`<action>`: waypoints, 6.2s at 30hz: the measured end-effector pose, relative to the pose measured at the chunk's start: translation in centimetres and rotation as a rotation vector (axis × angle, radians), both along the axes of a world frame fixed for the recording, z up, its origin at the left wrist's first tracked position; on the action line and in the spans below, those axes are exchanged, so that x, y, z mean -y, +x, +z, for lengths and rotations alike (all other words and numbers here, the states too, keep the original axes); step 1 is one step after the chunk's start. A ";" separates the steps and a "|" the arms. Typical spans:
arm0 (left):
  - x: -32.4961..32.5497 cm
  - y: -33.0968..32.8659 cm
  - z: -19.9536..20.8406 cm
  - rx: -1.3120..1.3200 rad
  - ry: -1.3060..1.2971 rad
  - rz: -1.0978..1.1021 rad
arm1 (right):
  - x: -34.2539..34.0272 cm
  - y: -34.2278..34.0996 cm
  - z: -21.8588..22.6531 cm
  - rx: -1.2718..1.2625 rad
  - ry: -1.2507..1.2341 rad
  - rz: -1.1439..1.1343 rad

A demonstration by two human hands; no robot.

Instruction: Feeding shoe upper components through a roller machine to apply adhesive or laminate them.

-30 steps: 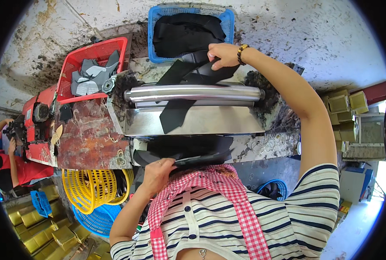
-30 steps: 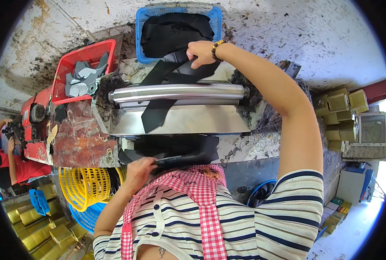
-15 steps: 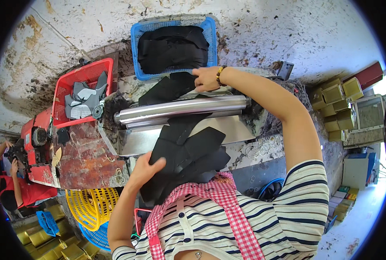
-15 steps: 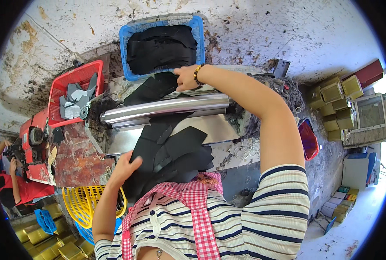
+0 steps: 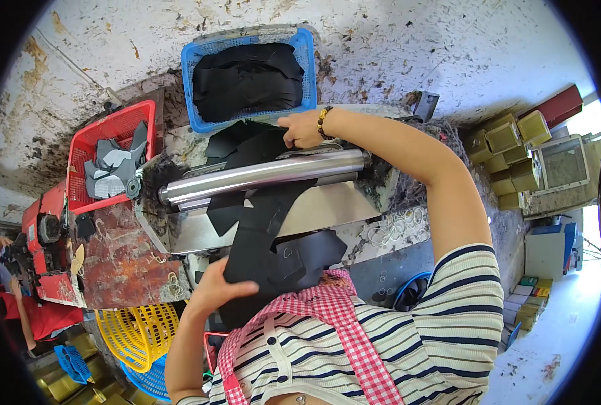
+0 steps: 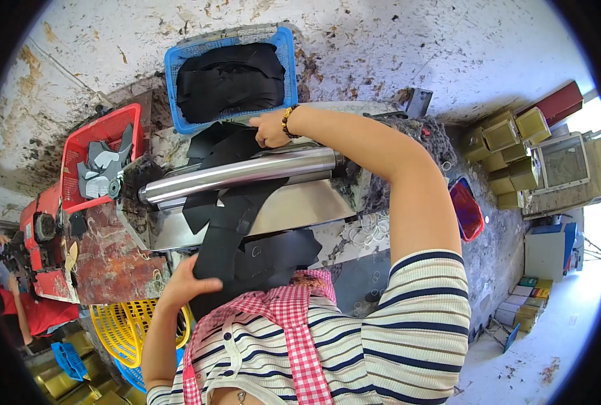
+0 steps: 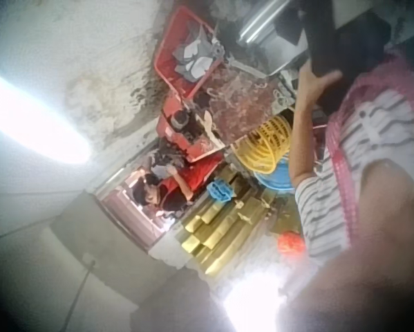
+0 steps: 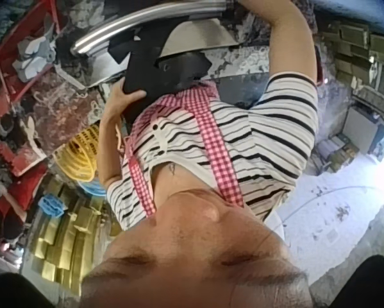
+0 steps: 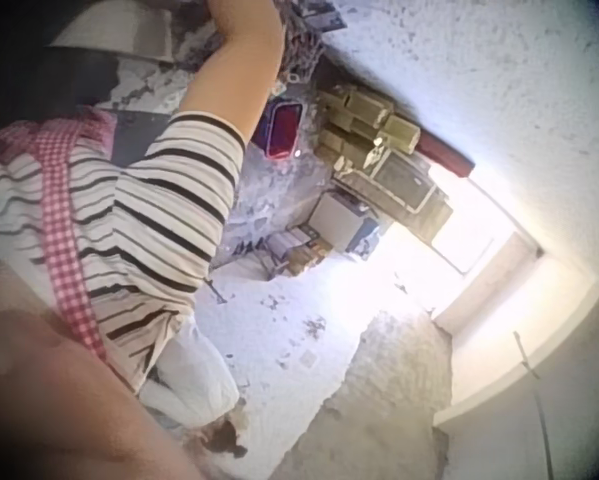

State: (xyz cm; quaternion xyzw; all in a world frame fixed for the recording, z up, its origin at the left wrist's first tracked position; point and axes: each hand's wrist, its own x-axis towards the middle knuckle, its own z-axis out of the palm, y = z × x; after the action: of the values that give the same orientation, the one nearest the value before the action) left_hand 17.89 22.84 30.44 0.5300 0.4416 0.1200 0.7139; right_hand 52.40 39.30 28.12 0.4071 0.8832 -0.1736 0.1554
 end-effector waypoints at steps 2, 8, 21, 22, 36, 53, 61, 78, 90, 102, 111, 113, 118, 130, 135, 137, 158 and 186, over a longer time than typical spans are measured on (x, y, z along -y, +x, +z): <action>0.4 -1.9 0.7 0.036 -0.063 -0.149 | 0.2 0.1 -0.2 -0.014 -0.007 -0.016; 0.5 -0.5 0.3 -0.049 -0.122 -0.023 | -0.6 -0.2 2.3 -0.125 0.057 -0.114; -0.6 -0.5 -1.2 -0.174 -0.026 0.140 | 0.5 0.4 1.4 0.032 0.192 0.058; -0.9 0.4 -1.2 -0.146 -0.059 0.230 | 0.5 0.3 1.4 0.066 0.202 0.085; -0.8 1.4 1.5 0.100 -0.135 0.039 | 1.7 2.1 2.5 -0.020 0.006 -0.055; 6.6 -6.1 -10.1 -0.552 0.973 -0.227 | 1.1 2.3 1.6 -0.065 0.095 -0.086; 7.9 -6.0 -15.7 -0.325 0.757 -0.091 | -2.0 -1.9 10.9 -0.072 0.104 -0.007; 5.2 -3.3 -11.2 0.042 0.846 -0.152 | -17.3 -25.6 26.9 0.497 0.447 0.111; 6.8 -3.7 -12.9 -0.082 0.981 -0.296 | -11.2 -33.6 4.2 0.001 0.530 0.393; -3.0 -0.8 -3.7 -0.223 0.140 -0.032 | -1.2 -8.0 4.7 -0.206 0.026 -0.159; -0.9 -3.3 1.4 0.188 -0.065 -0.044 | 1.1 -1.0 -2.1 -0.259 -0.326 -0.480; -0.2 -3.0 0.5 0.107 -0.214 -0.074 | 0.1 -1.6 -1.6 -0.392 -0.271 -0.331; -1.2 2.8 -1.4 -0.167 0.170 -0.028 | -1.7 -2.9 1.4 -0.375 -0.229 -0.124; -2.0 -2.8 2.2 0.065 -0.279 -0.175 | 0.7 -0.7 -0.9 -0.066 0.016 -0.221; -2.7 -2.6 5.6 0.135 -0.120 -0.315 | -1.3 0.7 0.7 -0.220 0.020 -0.100; -3.5 0.6 5.4 -0.011 0.227 -0.346 | -1.3 0.4 2.1 -0.252 0.054 -0.096; 4.7 -1.4 -10.0 -0.627 0.750 -0.244 | -0.2 0.6 6.4 0.001 0.132 -0.046; 1.6 -4.1 0.3 -0.269 1.080 -0.387 | -14.1 -30.3 21.5 0.025 0.809 0.223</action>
State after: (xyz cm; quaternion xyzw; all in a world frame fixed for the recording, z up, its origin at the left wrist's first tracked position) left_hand 13.82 21.21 30.77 0.9000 0.2999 0.1270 0.2897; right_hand 22.12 53.38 49.64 0.3394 0.9168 0.2100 0.0117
